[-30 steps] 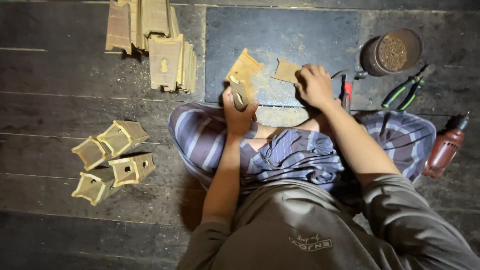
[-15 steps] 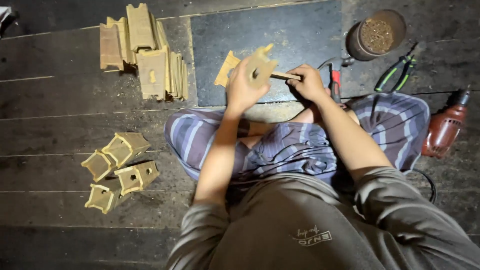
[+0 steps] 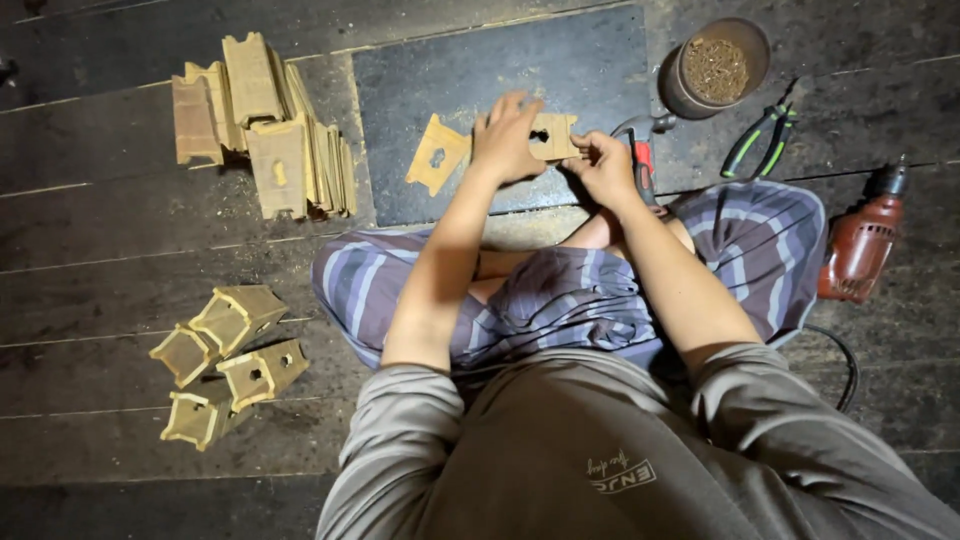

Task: The person sits on the floor and assembles small wooden pieces by hand. They use pliers to remove a small metal pin from a wooden piece, then use a hammer to drive nails into the wood to join the parts together. The person repeats this process with multiple wooden components.

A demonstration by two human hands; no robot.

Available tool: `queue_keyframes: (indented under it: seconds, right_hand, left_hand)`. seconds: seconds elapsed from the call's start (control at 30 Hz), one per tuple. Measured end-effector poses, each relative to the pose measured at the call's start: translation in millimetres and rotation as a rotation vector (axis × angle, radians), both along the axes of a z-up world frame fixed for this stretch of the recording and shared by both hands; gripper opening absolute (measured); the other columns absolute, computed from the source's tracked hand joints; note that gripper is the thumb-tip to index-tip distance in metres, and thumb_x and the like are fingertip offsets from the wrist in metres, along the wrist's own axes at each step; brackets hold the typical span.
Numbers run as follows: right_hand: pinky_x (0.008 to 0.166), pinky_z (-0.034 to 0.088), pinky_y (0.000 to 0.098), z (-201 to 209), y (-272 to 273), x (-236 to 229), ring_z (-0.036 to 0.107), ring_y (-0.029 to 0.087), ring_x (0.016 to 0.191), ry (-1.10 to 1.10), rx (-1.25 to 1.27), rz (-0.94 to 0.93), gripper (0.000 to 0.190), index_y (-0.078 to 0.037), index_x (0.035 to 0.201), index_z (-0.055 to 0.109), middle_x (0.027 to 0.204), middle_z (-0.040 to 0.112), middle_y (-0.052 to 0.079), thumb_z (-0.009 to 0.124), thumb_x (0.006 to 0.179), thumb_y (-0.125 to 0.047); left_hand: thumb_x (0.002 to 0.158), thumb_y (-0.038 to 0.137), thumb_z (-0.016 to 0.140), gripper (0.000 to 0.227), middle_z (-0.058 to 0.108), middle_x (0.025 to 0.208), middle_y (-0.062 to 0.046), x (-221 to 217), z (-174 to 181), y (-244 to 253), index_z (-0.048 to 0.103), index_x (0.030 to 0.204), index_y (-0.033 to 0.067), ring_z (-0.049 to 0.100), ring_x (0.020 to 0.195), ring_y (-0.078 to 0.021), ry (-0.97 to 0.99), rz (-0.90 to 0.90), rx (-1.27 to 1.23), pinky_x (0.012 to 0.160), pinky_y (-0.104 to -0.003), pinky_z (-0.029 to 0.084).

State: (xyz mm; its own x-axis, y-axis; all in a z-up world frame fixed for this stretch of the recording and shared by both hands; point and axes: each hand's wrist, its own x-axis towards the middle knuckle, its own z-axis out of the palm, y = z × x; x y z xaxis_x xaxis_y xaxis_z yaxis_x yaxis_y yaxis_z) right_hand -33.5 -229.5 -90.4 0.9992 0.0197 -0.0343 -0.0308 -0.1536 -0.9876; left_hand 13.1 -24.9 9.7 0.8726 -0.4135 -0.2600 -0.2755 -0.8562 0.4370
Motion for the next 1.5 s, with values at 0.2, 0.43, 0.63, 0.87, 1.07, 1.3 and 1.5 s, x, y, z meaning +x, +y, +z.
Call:
queue_keyframes:
  seconds: [0.2,0.43,0.63,0.87,1.07,1.3,1.5]
  right_hand:
    - [0.062,0.053,0.0241,-1,1,4,0.064,0.010,0.069,-0.037,-0.136,-0.078,0.032,-0.010,0.098,0.077,0.077,0.065,0.003,0.096,0.074,-0.003]
    - [0.078,0.061,0.0268,-27,-8,10,0.071,0.011,0.086,0.084,0.068,-0.042,0.036,-0.005,0.109,0.071,0.097,0.071,0.010,0.091,0.079,0.002]
    - [0.083,0.062,0.0266,-51,-17,8,0.072,0.012,0.091,0.143,0.144,-0.040,0.040,0.000,0.117,0.067,0.102,0.069,0.013,0.087,0.082,0.005]
    - [0.084,0.063,0.0344,-3,-3,2,0.073,0.026,0.099,0.064,0.074,-0.028,0.050,-0.005,0.129,0.063,0.115,0.069,0.025,0.085,0.085,0.007]
    - [0.075,0.060,0.0311,9,-5,-3,0.074,0.028,0.093,-0.022,-0.122,-0.026,0.029,-0.007,0.106,0.075,0.111,0.075,0.017,0.084,0.081,0.005]
    - [0.077,0.061,0.0302,-1,-4,-3,0.072,0.024,0.096,0.025,-0.008,-0.012,0.030,-0.002,0.110,0.073,0.118,0.071,0.023,0.080,0.083,0.009]
    - [0.075,0.058,0.0328,20,1,-7,0.074,0.024,0.091,-0.087,-0.186,0.008,0.025,-0.003,0.103,0.076,0.099,0.077,0.015,0.083,0.081,0.006]
  left_hand:
    - [0.068,0.021,0.098,0.115,0.023,0.162,-0.032,-51,-27,22,0.030,0.160,0.0074,0.025,0.150,-0.0565,-0.193,0.428,-0.532,0.121,-0.069,0.025]
    - [0.084,0.004,0.080,0.074,0.067,0.121,-0.031,-68,-38,23,0.044,0.148,0.0045,0.064,0.119,-0.0495,-0.052,0.615,-0.851,0.097,-0.048,0.062]
    - [0.076,0.008,0.088,0.057,0.070,0.110,-0.027,-81,-71,17,0.063,0.126,0.0018,0.067,0.110,-0.0423,-0.085,0.747,-0.995,0.089,-0.041,0.065]
    - [0.083,0.023,0.088,0.031,0.075,0.102,-0.022,-85,-70,25,0.073,0.104,0.0058,0.073,0.101,-0.0364,-0.150,0.782,-0.905,0.081,-0.038,0.066]
    - [0.089,0.010,0.079,0.028,0.073,0.107,-0.029,-90,-63,19,0.071,0.114,0.0004,0.072,0.102,-0.0410,-0.249,0.784,-0.926,0.083,-0.040,0.065]
    - [0.094,0.005,0.073,0.029,0.072,0.112,-0.029,-93,-83,9,0.067,0.121,-0.0015,0.073,0.101,-0.0391,-0.359,0.829,-1.000,0.087,-0.040,0.064]
    - [0.093,0.008,0.074,0.021,0.072,0.113,-0.026,-94,-88,9,0.068,0.110,-0.0031,0.072,0.099,-0.0333,-0.344,0.875,-0.965,0.082,-0.039,0.064]
